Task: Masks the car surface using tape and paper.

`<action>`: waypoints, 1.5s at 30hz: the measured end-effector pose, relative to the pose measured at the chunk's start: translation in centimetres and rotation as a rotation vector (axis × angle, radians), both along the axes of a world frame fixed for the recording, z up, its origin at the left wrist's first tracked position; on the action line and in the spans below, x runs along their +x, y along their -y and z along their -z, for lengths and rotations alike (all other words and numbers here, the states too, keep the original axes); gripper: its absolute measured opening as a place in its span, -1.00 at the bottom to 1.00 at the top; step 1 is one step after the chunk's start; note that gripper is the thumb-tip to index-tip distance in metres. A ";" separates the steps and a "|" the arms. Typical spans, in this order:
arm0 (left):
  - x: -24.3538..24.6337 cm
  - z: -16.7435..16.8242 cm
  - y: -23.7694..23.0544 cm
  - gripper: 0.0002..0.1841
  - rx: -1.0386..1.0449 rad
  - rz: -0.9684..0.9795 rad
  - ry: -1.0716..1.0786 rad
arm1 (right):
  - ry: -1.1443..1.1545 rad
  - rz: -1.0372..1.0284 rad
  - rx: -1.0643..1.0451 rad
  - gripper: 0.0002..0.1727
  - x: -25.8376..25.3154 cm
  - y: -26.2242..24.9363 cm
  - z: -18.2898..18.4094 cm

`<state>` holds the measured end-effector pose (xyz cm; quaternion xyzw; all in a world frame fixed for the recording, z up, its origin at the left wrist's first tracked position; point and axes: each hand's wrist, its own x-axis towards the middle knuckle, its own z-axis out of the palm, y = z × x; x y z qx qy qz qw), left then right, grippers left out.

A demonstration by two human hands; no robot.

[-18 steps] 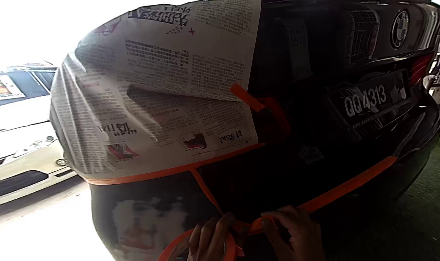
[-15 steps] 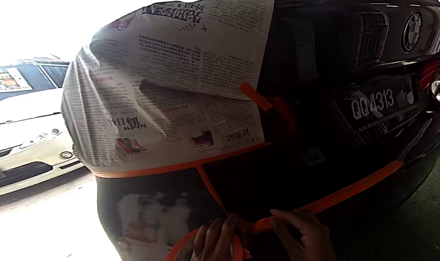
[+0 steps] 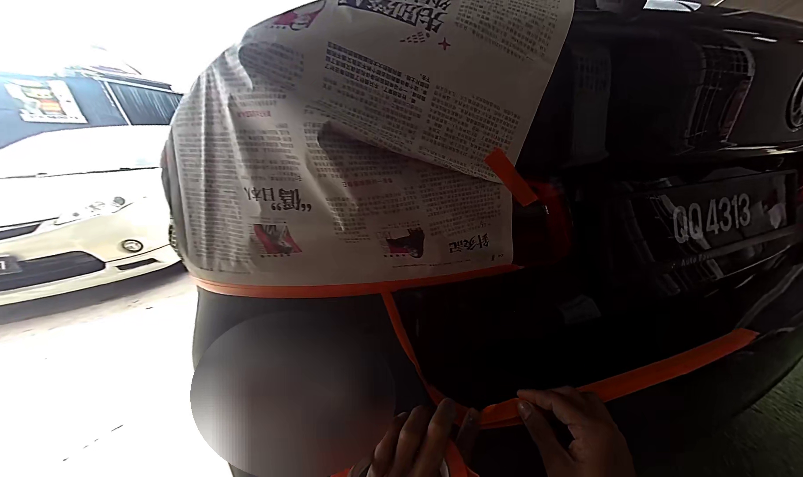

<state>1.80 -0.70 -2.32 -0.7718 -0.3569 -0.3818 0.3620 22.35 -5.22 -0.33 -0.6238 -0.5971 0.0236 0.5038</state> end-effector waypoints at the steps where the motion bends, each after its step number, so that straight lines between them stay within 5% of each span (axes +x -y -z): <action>1: 0.0 0.1 0.0 -0.59 0.003 -0.008 -0.007 | 0.006 0.000 -0.004 -0.78 0.0 0.1 0.0; 11: 1.0 0.5 0.4 -0.61 -0.085 0.053 0.039 | -0.015 0.022 -0.032 -0.76 0.0 0.0 -0.2; 19: 5.6 1.1 0.8 -0.63 -0.138 0.072 0.138 | -0.100 0.064 0.158 -0.73 0.6 -0.3 1.0; 29: -0.1 0.7 0.6 -0.48 -0.120 -0.104 0.064 | 0.408 0.179 0.239 -0.53 -0.8 0.5 3.6; 32: -0.7 0.0 0.4 -0.64 -0.096 -0.153 0.115 | 0.517 0.172 0.232 -0.50 -3.1 0.2 4.0; 45: -2.4 -0.9 -0.5 -0.54 -0.040 -0.054 0.055 | 0.603 0.142 0.228 -0.56 -5.1 0.0 2.8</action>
